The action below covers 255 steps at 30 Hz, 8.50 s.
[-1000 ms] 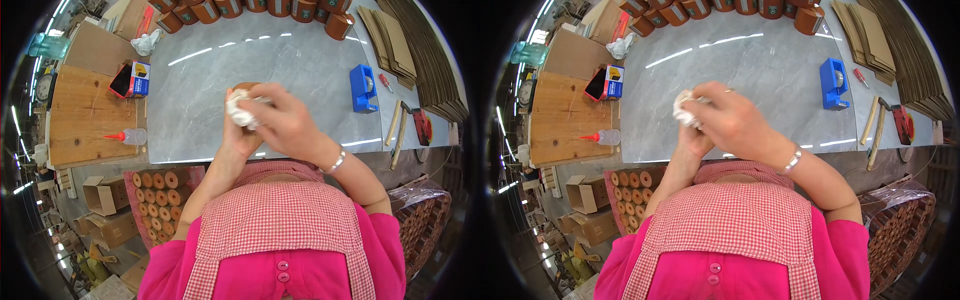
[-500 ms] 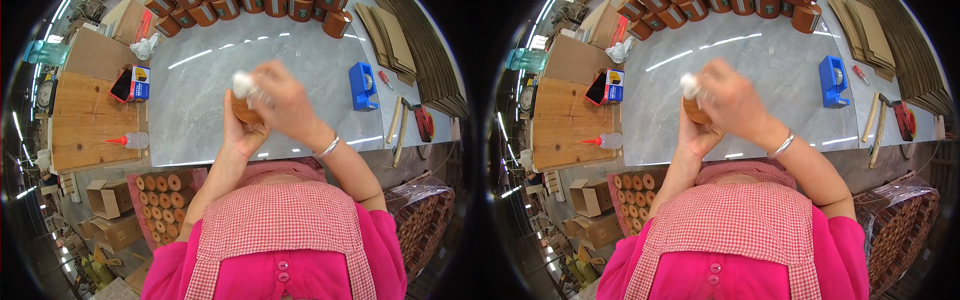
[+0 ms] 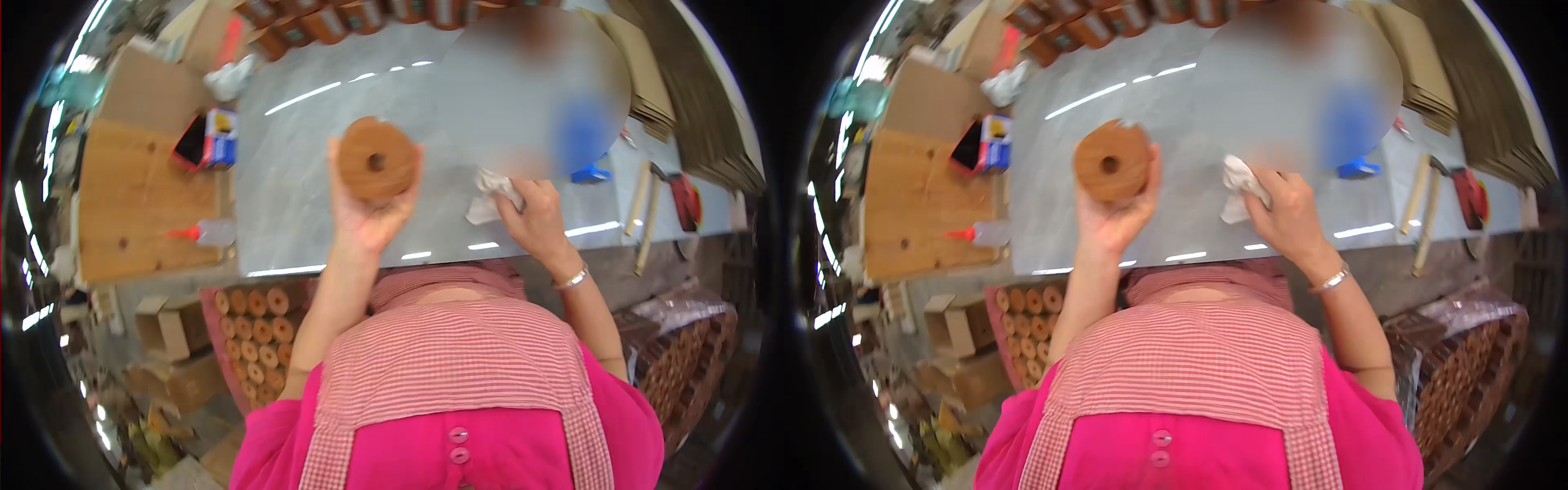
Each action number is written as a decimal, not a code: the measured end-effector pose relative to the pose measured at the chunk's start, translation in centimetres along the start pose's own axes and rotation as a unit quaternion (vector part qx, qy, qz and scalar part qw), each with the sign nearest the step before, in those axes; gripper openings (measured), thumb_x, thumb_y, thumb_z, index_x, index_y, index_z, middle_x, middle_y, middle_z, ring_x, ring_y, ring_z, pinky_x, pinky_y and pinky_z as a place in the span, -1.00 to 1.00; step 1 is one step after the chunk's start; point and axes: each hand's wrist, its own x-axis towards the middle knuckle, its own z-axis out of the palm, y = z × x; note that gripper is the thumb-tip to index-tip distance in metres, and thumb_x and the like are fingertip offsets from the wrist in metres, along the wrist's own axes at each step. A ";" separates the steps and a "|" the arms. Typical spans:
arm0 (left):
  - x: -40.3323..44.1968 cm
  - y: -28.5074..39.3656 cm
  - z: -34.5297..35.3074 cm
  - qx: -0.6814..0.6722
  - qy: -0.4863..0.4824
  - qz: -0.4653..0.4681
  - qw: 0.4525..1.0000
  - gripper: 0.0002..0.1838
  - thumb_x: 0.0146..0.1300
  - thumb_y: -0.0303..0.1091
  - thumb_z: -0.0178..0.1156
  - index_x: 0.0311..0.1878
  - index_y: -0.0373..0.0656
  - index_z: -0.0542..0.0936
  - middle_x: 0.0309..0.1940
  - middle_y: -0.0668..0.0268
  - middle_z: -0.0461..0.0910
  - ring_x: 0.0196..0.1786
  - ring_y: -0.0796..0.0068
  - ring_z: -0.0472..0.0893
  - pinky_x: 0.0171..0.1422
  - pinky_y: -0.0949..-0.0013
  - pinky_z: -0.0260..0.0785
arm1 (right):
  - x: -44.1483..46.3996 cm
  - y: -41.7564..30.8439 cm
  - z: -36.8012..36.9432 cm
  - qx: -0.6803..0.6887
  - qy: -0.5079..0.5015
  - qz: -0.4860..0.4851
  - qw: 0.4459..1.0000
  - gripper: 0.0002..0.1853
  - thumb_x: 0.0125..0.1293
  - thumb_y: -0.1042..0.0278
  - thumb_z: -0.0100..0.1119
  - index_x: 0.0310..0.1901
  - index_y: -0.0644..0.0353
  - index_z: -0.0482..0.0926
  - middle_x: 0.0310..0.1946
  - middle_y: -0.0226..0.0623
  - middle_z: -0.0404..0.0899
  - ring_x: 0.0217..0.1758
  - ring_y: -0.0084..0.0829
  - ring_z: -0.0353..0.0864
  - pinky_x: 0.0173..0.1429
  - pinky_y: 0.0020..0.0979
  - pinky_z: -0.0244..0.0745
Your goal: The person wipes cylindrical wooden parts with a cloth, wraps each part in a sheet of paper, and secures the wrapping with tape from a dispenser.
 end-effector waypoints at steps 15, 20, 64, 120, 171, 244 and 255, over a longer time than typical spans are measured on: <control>2.0 -0.3 -2.1 0.031 0.075 -0.087 0.993 -0.49 0.40 0.16 0.24 0.20 -0.01 0.61 0.18 0.28 0.63 0.24 0.10 0.57 0.38 0.03 0.51 | -6.2 7.4 -11.2 -0.245 0.286 0.241 0.894 -0.68 0.26 0.35 0.37 -0.02 0.30 0.58 -0.09 -0.03 0.58 -0.34 -0.14 0.64 -0.20 -0.16 0.54; 2.0 -2.8 -0.6 0.074 0.066 -0.041 0.994 -0.55 0.41 0.04 0.24 0.19 -0.04 0.62 0.14 0.24 0.65 0.25 0.16 0.58 0.40 0.03 0.50 | -10.9 14.1 -14.3 -0.389 0.150 0.447 0.792 -0.57 0.36 0.07 0.24 0.06 0.27 0.59 -0.01 0.09 0.63 0.07 0.12 0.66 0.11 0.02 0.57; 1.1 -5.4 0.8 0.267 0.055 0.016 0.962 -0.26 0.35 0.33 0.20 0.31 -0.10 0.48 0.19 0.24 0.60 0.20 0.26 0.61 0.29 0.07 0.54 | -0.5 -5.8 -0.9 -0.040 0.135 -0.022 0.990 -0.84 0.32 0.40 0.30 -0.32 0.16 0.48 -0.58 -0.23 0.49 -0.57 -0.23 0.58 -0.51 -0.23 0.42; -0.7 -2.3 -1.7 0.733 -0.226 0.498 0.404 0.05 -0.20 -0.27 0.75 0.40 -0.07 0.34 0.34 0.08 0.47 0.31 0.15 0.57 0.34 0.19 0.52 | 5.3 -6.7 -0.9 0.235 -0.121 0.156 0.952 -0.54 0.56 0.06 0.10 0.07 0.40 0.65 -0.27 -0.09 0.73 -0.22 -0.35 0.71 -0.10 -0.38 0.58; -1.7 -1.2 -0.3 0.543 -0.073 0.166 0.820 -0.21 0.20 -0.17 0.53 0.39 -0.26 0.35 0.11 0.23 0.56 0.14 0.36 0.61 0.24 0.25 0.51 | 3.6 -5.2 1.4 0.267 0.001 0.074 0.961 -0.44 0.50 0.18 0.21 0.38 0.36 0.42 0.17 0.04 0.62 0.23 -0.22 0.64 0.30 -0.27 0.51; -2.8 2.1 -8.0 0.329 -0.126 -0.056 0.934 -0.10 0.34 0.18 0.19 0.59 -0.14 0.19 0.45 -0.05 0.34 0.28 -0.04 0.57 0.34 -0.07 0.47 | -1.3 -1.0 0.6 -0.216 -0.025 -0.057 0.974 -0.35 0.02 0.15 0.54 0.21 0.02 0.61 0.31 -0.13 0.49 0.42 0.01 0.41 0.41 -0.06 0.34; -2.0 2.9 -8.4 0.415 -0.064 -0.031 0.907 -0.13 0.35 0.14 0.20 0.56 -0.20 0.24 0.42 -0.07 0.40 0.27 -0.06 0.58 0.36 -0.08 0.46 | -3.6 1.1 -4.0 -0.337 -0.004 0.063 0.939 -0.50 0.00 0.41 0.46 0.07 0.16 0.65 0.31 -0.13 0.48 0.39 0.00 0.40 0.39 -0.06 0.34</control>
